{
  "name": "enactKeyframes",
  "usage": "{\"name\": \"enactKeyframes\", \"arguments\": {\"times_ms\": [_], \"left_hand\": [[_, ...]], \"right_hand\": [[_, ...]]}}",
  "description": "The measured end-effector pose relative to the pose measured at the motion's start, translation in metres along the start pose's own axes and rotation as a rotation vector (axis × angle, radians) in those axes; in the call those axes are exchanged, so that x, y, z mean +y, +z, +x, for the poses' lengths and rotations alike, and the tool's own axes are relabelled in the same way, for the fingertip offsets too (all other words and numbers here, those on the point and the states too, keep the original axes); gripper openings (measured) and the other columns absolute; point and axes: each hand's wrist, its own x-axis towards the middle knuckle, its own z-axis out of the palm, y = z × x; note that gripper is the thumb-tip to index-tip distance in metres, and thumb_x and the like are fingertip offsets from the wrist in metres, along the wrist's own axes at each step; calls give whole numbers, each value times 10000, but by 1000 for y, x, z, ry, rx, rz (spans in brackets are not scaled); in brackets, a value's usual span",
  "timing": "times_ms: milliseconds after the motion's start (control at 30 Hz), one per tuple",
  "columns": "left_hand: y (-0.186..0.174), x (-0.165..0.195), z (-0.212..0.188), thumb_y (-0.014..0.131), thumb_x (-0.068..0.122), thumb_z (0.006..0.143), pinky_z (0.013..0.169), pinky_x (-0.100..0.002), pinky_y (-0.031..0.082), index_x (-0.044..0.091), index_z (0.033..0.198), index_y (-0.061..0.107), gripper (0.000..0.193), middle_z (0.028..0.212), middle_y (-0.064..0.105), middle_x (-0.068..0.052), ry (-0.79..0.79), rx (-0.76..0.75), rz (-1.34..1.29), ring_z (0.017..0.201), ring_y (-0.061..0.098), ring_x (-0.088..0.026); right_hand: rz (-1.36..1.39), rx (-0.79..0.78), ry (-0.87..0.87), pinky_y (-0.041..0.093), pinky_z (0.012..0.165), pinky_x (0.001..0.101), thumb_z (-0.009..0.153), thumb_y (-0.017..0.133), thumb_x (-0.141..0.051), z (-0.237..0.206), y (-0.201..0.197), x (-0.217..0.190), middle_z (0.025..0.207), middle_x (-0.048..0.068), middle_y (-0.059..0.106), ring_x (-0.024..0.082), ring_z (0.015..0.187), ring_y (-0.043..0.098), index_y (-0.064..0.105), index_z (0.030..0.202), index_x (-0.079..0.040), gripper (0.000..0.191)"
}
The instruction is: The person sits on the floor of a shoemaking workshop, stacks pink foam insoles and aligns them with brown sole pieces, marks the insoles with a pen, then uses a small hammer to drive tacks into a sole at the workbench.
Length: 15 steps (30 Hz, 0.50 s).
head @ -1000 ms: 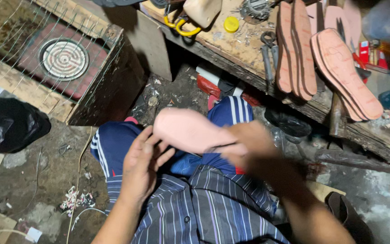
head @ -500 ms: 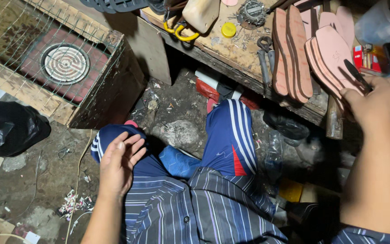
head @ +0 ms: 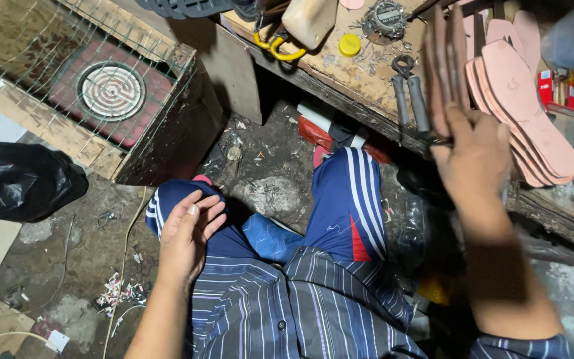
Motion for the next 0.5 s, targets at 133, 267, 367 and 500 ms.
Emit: {"name": "enactKeyframes", "arguments": {"times_ms": [133, 267, 367, 500], "left_hand": [[0, 0, -1, 472, 178, 1050, 1004, -482, 543, -25, 1400, 470, 405, 1283, 632, -243, 2, 14, 4, 1182, 649, -344], [3, 0, 0, 495, 191, 1043, 1004, -471, 544, -26, 1404, 466, 422, 1290, 628, -237, 11, -5, 34, 1183, 650, -333], [10, 1, -2, 517, 201, 1035, 1004, -447, 545, -29, 1416, 469, 447, 1297, 639, -235, 18, -8, 101, 1172, 660, -321], [35, 6, -12, 577, 239, 1018, 1024, -453, 521, -66, 1462, 452, 553, 1354, 630, -252, 14, -141, 173, 1206, 638, -325]], "right_hand": [[65, 255, -15, 492, 902, 456, 998, 738, -125, 2, 7, 23, 1118, 145, 659, 361, 1019, 616, 677, 1336, -61, 350], [167, 429, -87, 497, 917, 449, 1038, 708, -24, -3, 3, 17, 1121, 186, 678, 378, 1005, 634, 671, 1344, 1, 309], [264, 501, -95, 501, 907, 455, 1046, 660, 55, -10, -8, -7, 1149, 216, 678, 386, 1012, 628, 653, 1345, 51, 299], [326, 500, -107, 514, 904, 442, 1002, 628, 54, -21, -32, -48, 1167, 221, 675, 382, 1021, 634, 653, 1312, 50, 311]]}}
